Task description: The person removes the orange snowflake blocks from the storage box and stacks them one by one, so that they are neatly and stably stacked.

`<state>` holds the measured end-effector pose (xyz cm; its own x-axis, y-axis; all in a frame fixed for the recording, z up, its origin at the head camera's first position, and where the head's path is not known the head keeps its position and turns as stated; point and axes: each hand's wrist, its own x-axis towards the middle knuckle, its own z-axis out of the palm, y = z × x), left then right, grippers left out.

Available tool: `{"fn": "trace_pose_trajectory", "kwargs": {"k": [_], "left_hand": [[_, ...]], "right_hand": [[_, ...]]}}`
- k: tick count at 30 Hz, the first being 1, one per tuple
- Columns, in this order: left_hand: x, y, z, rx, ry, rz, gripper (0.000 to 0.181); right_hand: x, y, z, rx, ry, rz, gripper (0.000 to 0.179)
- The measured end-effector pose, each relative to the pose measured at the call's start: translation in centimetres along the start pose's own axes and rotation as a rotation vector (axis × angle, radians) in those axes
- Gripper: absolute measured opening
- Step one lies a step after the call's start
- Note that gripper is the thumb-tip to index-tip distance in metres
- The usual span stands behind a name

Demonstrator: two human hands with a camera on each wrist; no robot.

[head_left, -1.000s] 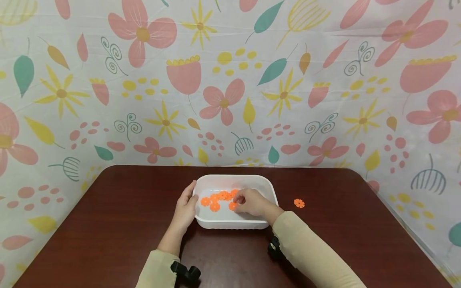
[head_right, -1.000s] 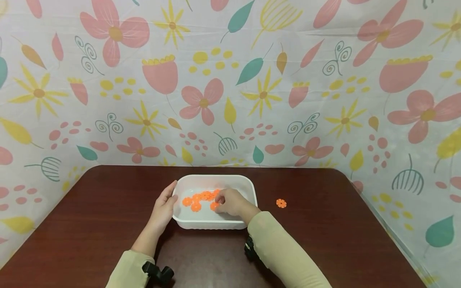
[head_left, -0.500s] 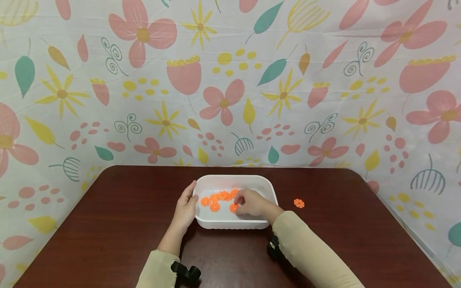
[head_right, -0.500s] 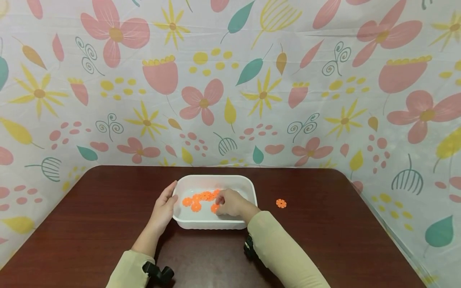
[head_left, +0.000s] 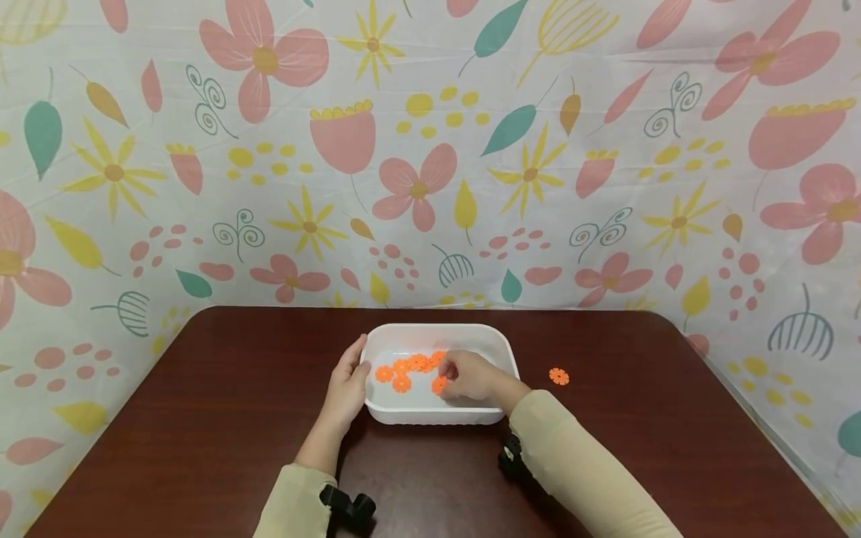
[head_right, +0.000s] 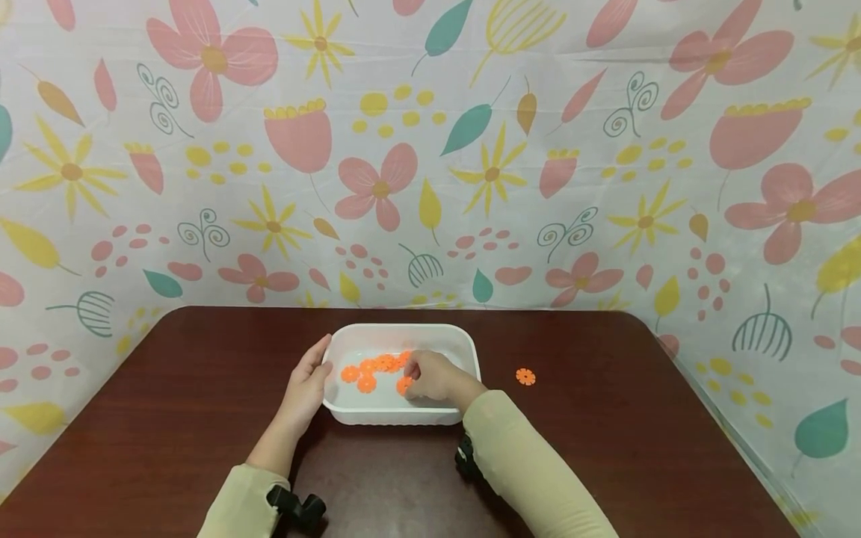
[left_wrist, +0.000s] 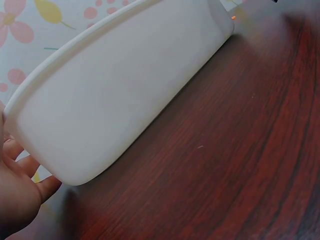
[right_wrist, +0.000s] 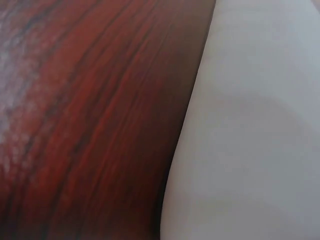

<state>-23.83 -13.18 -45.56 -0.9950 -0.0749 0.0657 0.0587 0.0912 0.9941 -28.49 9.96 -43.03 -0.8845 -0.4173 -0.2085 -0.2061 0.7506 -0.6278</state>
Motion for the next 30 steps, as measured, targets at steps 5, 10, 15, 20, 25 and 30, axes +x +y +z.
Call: {"fn": "trace_pose_trajectory", "kwargs": {"k": [5, 10, 15, 20, 25, 30], "left_hand": [[-0.02, 0.22, 0.01, -0.001, 0.003, 0.002, 0.049], [-0.04, 0.29, -0.01, -0.004, 0.007, -0.002, 0.049], [-0.08, 0.16, 0.06, -0.004, 0.012, -0.007, 0.049], [-0.09, 0.05, 0.12, -0.007, 0.013, -0.010, 0.048], [-0.07, -0.06, 0.21, -0.014, 0.011, -0.008, 0.048], [-0.10, -0.04, 0.22, -0.019, 0.008, -0.003, 0.048]], "right_hand": [[-0.18, -0.09, -0.25, 0.021, 0.013, -0.007, 0.027], [-0.17, -0.01, -0.33, 0.044, 0.034, -0.042, 0.024], [-0.28, -0.05, -0.36, 0.117, 0.034, -0.039, 0.019], [-0.48, -0.06, -0.52, 0.161, 0.025, -0.022, 0.015], [-0.55, 0.19, -0.53, 0.206, 0.024, -0.027, 0.015], [-0.60, 0.08, -0.76, 0.247, 0.040, -0.018, 0.014]]}}
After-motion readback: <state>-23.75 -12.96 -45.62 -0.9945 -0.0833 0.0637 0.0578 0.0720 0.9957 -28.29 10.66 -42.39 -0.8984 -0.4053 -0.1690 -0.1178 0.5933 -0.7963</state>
